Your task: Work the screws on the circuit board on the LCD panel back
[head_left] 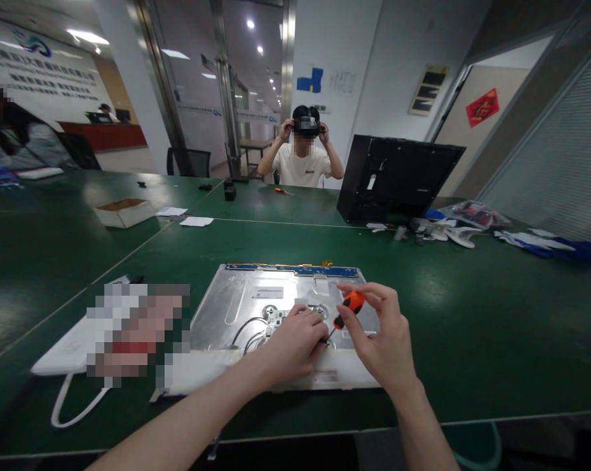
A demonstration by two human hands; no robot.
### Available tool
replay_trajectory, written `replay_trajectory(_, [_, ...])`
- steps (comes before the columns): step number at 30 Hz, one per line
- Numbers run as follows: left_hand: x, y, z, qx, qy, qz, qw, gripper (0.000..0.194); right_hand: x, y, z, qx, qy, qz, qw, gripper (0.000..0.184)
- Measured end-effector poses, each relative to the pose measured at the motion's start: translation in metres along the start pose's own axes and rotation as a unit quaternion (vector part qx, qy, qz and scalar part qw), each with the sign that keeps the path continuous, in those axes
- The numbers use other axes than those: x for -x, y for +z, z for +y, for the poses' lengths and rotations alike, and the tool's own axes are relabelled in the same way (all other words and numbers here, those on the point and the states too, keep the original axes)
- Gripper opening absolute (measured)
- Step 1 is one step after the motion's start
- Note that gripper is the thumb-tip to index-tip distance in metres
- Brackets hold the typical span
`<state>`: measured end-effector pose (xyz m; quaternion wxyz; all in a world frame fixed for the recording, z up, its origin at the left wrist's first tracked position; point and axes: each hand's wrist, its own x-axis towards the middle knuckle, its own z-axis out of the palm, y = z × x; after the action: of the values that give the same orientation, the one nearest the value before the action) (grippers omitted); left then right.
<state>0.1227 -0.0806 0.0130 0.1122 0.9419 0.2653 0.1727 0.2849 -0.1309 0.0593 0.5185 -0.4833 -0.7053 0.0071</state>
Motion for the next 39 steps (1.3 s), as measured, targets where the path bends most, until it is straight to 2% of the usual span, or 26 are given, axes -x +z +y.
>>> replay_trajectory(6, [0.000,-0.002,0.001,-0.001,-0.002,0.000,1.000,0.007,-0.005,-0.002,-0.001,0.033,-0.040,-0.010,0.999,0.025])
replay_trajectory(10, [0.000,-0.001,0.000,-0.010,-0.003,0.002,1.000,0.005,-0.008,-0.003,-0.001,0.055,-0.064,-0.019,0.996,0.029])
replay_trajectory(13, [0.000,0.001,0.000,-0.009,-0.003,0.000,1.000,0.004,-0.006,-0.001,0.000,0.052,-0.064,-0.018,0.996,0.030])
replay_trajectory(18, [-0.001,0.001,-0.001,-0.009,-0.002,-0.007,1.000,0.007,-0.001,0.003,0.003,0.032,-0.040,0.022,0.998,0.032])
replay_trajectory(22, [-0.001,0.003,-0.001,-0.023,-0.002,-0.006,1.000,0.005,0.000,0.005,0.003,-0.013,-0.018,0.006,1.000,0.034])
replay_trajectory(28, [-0.001,0.005,-0.001,-0.056,-0.002,-0.001,0.998,0.004,-0.006,0.003,-0.001,0.015,-0.062,-0.020,0.998,0.031])
replay_trajectory(33, [-0.001,0.007,-0.001,-0.056,-0.006,0.002,0.998,0.004,-0.006,0.004,-0.001,0.025,-0.069,-0.021,0.997,0.032])
replay_trajectory(39, [-0.001,0.008,-0.002,-0.050,-0.002,-0.005,0.999,0.007,-0.005,0.006,0.003,0.037,-0.074,0.015,0.996,0.035])
